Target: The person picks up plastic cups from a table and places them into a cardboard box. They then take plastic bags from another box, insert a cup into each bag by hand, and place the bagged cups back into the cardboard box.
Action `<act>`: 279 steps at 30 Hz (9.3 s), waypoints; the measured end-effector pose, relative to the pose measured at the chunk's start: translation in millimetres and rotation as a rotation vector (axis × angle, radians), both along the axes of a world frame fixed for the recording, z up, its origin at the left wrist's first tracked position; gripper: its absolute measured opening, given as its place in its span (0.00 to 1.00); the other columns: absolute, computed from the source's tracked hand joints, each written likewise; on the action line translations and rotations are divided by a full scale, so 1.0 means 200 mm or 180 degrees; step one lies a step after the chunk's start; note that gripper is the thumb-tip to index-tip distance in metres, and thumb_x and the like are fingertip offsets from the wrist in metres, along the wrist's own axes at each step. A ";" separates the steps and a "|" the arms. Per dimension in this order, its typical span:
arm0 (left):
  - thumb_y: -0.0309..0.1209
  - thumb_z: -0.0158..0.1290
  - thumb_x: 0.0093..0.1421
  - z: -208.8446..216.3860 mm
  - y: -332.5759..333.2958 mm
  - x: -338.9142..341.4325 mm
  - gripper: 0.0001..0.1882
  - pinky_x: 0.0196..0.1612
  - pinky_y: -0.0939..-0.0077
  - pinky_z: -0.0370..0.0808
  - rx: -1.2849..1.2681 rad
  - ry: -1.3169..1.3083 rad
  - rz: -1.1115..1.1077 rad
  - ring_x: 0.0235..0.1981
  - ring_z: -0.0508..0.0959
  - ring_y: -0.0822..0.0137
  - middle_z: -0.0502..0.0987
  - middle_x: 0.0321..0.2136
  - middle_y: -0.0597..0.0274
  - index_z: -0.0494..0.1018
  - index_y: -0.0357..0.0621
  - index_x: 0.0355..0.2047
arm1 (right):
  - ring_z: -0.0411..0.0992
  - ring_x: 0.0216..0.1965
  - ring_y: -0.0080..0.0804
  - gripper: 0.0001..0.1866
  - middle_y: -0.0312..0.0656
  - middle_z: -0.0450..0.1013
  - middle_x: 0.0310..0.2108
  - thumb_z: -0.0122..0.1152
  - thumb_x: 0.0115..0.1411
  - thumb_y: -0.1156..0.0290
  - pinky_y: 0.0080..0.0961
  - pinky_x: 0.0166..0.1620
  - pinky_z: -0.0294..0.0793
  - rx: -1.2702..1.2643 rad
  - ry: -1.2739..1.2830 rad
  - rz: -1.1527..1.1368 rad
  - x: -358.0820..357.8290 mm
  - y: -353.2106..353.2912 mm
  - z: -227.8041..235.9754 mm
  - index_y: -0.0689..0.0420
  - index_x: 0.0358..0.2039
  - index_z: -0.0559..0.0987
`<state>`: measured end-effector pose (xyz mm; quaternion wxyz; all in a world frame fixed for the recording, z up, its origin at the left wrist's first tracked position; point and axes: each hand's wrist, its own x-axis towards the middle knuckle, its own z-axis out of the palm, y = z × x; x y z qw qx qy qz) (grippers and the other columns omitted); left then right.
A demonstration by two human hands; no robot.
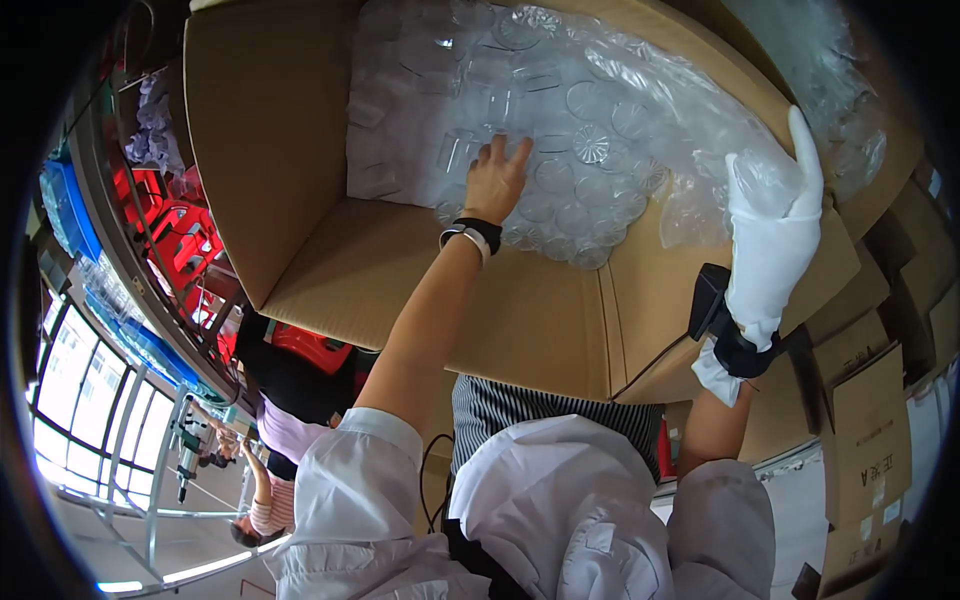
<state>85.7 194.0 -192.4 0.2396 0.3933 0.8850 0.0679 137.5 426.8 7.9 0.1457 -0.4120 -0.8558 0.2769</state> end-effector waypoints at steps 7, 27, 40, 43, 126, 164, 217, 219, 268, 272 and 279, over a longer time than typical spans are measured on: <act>0.33 0.50 0.55 0.29 -0.12 -0.23 0.22 0.41 0.64 0.73 0.1361 -0.4264 0.3828 0.42 0.72 0.54 0.66 0.46 0.54 0.60 0.47 0.50 | 0.72 0.35 0.31 0.18 0.42 0.74 0.34 0.63 0.47 0.76 0.22 0.41 0.70 -0.0474 -0.0101 -0.0051 0.05 -0.05 -0.04 0.58 0.41 0.75; 0.29 0.52 0.54 0.47 -0.32 -0.40 0.28 0.41 0.70 0.72 0.2364 -0.3658 0.3851 0.40 0.72 0.68 0.66 0.46 0.58 0.56 0.40 0.55 | 0.71 0.28 0.39 0.17 0.40 0.70 0.28 0.57 0.50 0.74 0.29 0.32 0.72 -0.0977 -0.0135 0.2594 -0.45 -0.65 -0.51 0.47 0.42 0.74; 0.33 0.45 0.58 0.16 -0.49 -0.40 0.23 0.39 0.67 0.72 0.2091 -0.3508 0.5058 0.36 0.72 0.63 0.69 0.42 0.57 0.60 0.37 0.52 | 0.71 0.28 0.29 0.08 0.38 0.72 0.27 0.56 0.52 0.70 0.23 0.36 0.71 -0.2417 0.0282 0.2848 -0.69 -0.76 -0.46 0.60 0.31 0.74; 0.31 0.44 0.56 0.06 -0.52 -0.38 0.17 0.40 0.70 0.72 0.1046 -0.3602 0.3203 0.40 0.71 0.63 0.70 0.40 0.56 0.68 0.36 0.45 | 0.70 0.28 0.27 0.07 0.38 0.71 0.24 0.56 0.52 0.70 0.22 0.37 0.70 -0.0603 0.1212 0.3768 -0.73 -0.72 -0.42 0.60 0.26 0.74; 0.31 0.52 0.53 0.62 0.00 -0.74 0.10 0.35 0.77 0.72 0.2018 -0.2542 0.1291 0.30 0.75 0.68 0.75 0.28 0.58 0.74 0.39 0.34 | 0.68 0.32 0.24 0.13 0.35 0.71 0.32 0.54 0.53 0.78 0.17 0.40 0.68 -0.2907 0.0337 0.1589 -0.49 -0.49 -0.53 0.63 0.40 0.74; 0.37 0.45 0.56 0.41 -0.32 -0.45 0.23 0.46 0.64 0.71 0.2768 -0.5470 0.4556 0.45 0.69 0.61 0.65 0.47 0.60 0.57 0.47 0.52 | 0.70 0.30 0.20 0.13 0.32 0.71 0.29 0.55 0.51 0.81 0.19 0.34 0.70 -0.1510 0.0395 0.2151 -0.35 -0.72 -0.47 0.54 0.38 0.75; 0.27 0.44 0.57 1.39 0.44 -0.21 0.18 0.47 0.71 0.68 0.2550 -0.3927 0.1961 0.44 0.71 0.66 0.71 0.43 0.59 0.65 0.36 0.48 | 0.71 0.36 0.36 0.15 0.41 0.74 0.31 0.60 0.40 0.77 0.27 0.45 0.66 -0.0803 0.1076 0.0628 0.10 0.63 0.42 0.60 0.33 0.76; 0.28 0.45 0.58 1.36 0.48 -0.13 0.15 0.47 0.72 0.68 0.2148 -0.3090 0.2214 0.43 0.71 0.67 0.71 0.42 0.58 0.67 0.35 0.44 | 0.71 0.37 0.36 0.15 0.42 0.73 0.32 0.59 0.42 0.77 0.27 0.45 0.66 -0.0603 0.1051 0.0367 0.29 0.85 0.24 0.60 0.34 0.76; 0.30 0.47 0.54 1.27 -0.63 0.37 0.11 0.38 0.57 0.71 0.1155 -0.1230 0.0259 0.36 0.73 0.45 0.73 0.32 0.45 0.70 0.39 0.36 | 0.72 0.34 0.55 0.16 0.60 0.72 0.27 0.56 0.40 0.64 0.39 0.35 0.74 -0.1899 -0.1456 -0.0553 1.02 -0.54 0.00 0.66 0.23 0.76; 0.28 0.47 0.53 1.33 -0.58 0.44 0.11 0.39 0.60 0.71 0.1044 -0.1315 0.0738 0.36 0.72 0.45 0.73 0.33 0.46 0.70 0.37 0.37 | 0.71 0.37 0.53 0.20 0.60 0.72 0.30 0.57 0.43 0.62 0.37 0.38 0.73 -0.2341 -0.1457 -0.0339 1.06 -0.56 -0.05 0.66 0.32 0.76; 0.26 0.48 0.52 1.37 -0.30 0.39 0.12 0.40 0.62 0.70 0.0625 -0.0654 0.1317 0.37 0.71 0.47 0.72 0.34 0.46 0.69 0.36 0.37 | 0.74 0.34 0.45 0.22 0.54 0.74 0.31 0.59 0.47 0.58 0.31 0.38 0.74 -0.2980 -0.1213 0.0657 1.07 -0.40 0.03 0.65 0.36 0.75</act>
